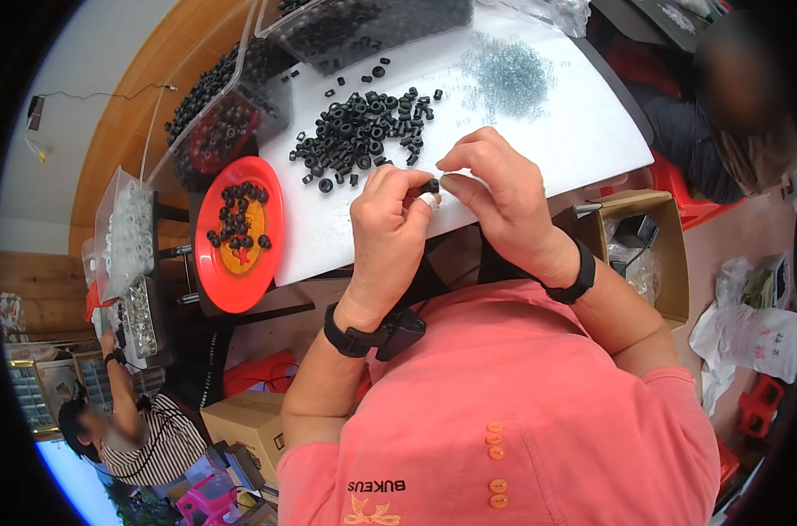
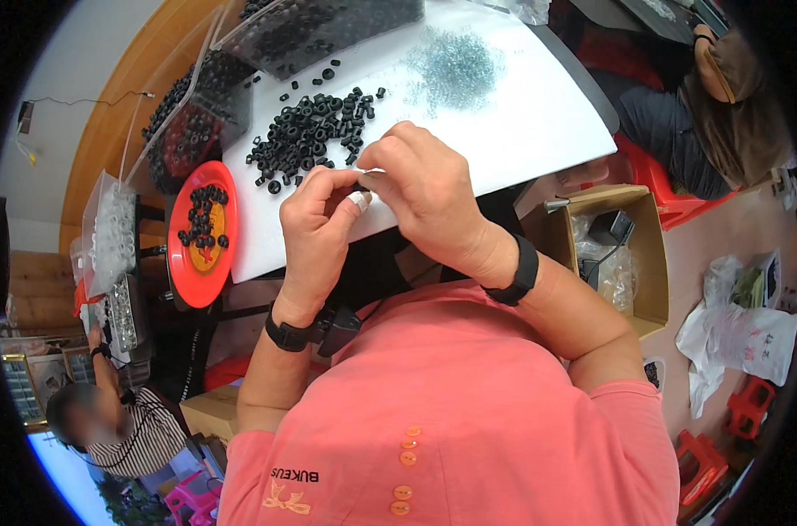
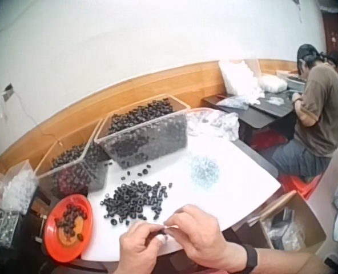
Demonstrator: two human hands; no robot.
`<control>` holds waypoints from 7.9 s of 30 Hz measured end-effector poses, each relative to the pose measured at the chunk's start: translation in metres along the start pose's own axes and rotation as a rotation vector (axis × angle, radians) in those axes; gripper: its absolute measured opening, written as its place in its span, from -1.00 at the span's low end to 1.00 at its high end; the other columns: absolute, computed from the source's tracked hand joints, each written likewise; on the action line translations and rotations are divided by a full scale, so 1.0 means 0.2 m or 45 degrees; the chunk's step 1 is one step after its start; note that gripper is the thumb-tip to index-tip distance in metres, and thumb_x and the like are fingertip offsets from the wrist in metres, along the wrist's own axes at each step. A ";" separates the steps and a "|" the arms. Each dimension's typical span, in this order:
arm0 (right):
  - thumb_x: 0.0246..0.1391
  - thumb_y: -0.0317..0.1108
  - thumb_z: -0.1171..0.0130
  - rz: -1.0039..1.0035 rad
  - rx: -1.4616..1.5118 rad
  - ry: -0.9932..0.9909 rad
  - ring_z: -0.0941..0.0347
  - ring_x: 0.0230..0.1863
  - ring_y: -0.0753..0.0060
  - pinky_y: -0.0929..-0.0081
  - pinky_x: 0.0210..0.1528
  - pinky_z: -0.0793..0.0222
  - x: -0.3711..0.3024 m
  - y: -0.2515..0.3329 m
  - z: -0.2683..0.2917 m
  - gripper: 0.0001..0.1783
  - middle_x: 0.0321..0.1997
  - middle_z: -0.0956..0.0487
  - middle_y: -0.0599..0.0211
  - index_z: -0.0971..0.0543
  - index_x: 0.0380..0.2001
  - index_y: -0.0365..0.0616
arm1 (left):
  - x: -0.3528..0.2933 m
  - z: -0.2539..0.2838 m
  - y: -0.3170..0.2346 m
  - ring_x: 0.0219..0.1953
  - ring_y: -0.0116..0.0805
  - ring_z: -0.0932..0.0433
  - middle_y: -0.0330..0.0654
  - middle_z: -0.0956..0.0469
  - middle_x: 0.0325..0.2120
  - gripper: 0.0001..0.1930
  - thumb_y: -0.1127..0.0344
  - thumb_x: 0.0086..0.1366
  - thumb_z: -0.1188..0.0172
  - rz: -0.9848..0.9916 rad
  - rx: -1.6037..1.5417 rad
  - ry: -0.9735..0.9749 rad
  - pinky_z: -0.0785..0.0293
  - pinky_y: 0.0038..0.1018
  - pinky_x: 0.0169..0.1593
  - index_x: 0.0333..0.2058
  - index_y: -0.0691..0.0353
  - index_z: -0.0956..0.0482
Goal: Assembling small black plastic components by inserting metal pins into them.
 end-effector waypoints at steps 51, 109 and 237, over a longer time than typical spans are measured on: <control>-0.08 -0.48 -0.38 0.047 -0.653 0.042 -0.48 -0.31 0.19 0.26 -0.23 -0.35 0.02 -0.16 0.17 -0.81 -0.41 -0.54 0.32 -0.64 -0.33 -0.07 | -0.10 0.01 0.15 -0.51 -0.56 -0.48 -0.19 -0.64 -0.37 -0.83 0.57 0.26 -0.24 0.563 -1.139 0.008 -0.41 -0.63 -0.47 -0.17 0.44 -0.65; 0.02 -0.43 -0.31 -0.031 -0.298 0.207 -0.45 -0.34 0.17 0.28 -0.27 -0.28 0.02 -0.05 0.06 -0.88 -0.41 -0.47 0.31 -0.55 -0.38 -0.09 | -0.10 -0.07 0.11 -0.47 -0.51 -0.50 -0.07 -0.66 -0.28 -0.77 0.52 0.37 -0.20 0.601 -1.135 0.137 -0.45 -0.61 -0.45 -0.04 0.48 -0.61; 0.06 -0.51 -0.37 -0.289 -0.113 0.114 -0.33 -0.58 0.57 0.56 -0.49 -0.24 -0.02 -0.15 0.22 -0.85 -0.61 -0.42 0.35 -0.62 -0.27 -0.23 | -0.21 1.01 0.29 -0.31 -0.47 -0.54 -0.21 -0.62 -0.32 -0.82 0.51 0.24 -0.31 0.447 0.191 -0.671 -0.49 -0.52 -0.23 -0.17 0.33 -0.67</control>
Point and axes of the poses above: each hand's wrist, its own x-axis towards the middle knuckle, its own z-axis out of the back of the hand, y = z × x, the point moved 7 cm from there along x, towards the middle knuckle
